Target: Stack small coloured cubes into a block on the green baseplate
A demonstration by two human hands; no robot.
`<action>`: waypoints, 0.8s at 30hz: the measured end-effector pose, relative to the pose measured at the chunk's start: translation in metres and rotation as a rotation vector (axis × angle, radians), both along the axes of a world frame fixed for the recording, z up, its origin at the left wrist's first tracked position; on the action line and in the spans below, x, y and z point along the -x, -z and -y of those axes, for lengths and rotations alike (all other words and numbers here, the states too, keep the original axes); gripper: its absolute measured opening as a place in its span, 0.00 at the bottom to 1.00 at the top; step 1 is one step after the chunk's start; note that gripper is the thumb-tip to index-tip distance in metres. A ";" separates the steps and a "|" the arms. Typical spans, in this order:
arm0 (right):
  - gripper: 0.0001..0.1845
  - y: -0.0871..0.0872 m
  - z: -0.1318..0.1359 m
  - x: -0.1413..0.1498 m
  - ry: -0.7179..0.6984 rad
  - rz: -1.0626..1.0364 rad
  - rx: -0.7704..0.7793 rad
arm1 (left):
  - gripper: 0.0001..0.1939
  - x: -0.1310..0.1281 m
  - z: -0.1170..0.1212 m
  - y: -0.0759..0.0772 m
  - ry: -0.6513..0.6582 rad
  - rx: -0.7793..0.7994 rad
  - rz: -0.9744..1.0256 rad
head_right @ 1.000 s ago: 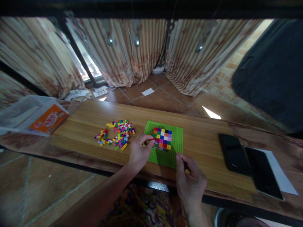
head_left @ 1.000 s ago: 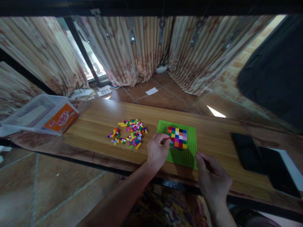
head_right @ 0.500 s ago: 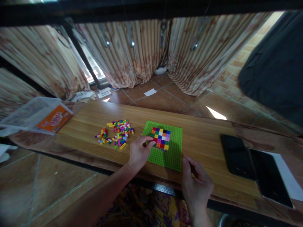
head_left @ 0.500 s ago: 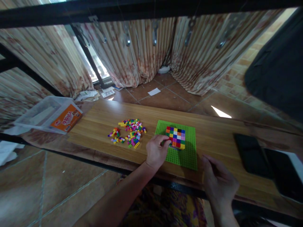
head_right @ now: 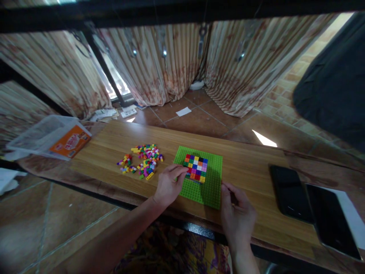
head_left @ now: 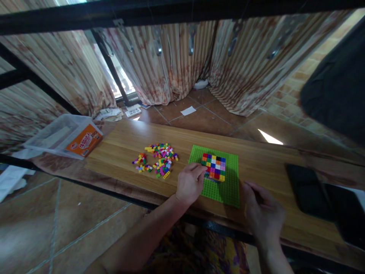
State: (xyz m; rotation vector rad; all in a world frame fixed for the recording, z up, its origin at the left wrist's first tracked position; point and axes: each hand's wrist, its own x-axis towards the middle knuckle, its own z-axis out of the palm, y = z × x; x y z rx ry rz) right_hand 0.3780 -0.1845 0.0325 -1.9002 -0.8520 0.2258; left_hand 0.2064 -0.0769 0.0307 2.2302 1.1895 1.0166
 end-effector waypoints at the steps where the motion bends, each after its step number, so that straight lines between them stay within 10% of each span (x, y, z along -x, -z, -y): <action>1: 0.18 -0.001 -0.003 -0.001 -0.022 0.015 0.021 | 0.09 0.001 0.000 0.001 0.006 -0.037 -0.035; 13: 0.21 0.004 -0.024 0.026 -0.236 0.012 0.027 | 0.10 0.004 -0.003 -0.012 0.182 -0.189 -0.491; 24: 0.22 0.009 -0.001 0.008 -0.123 0.057 0.136 | 0.16 0.024 0.014 -0.008 0.133 -0.138 -0.291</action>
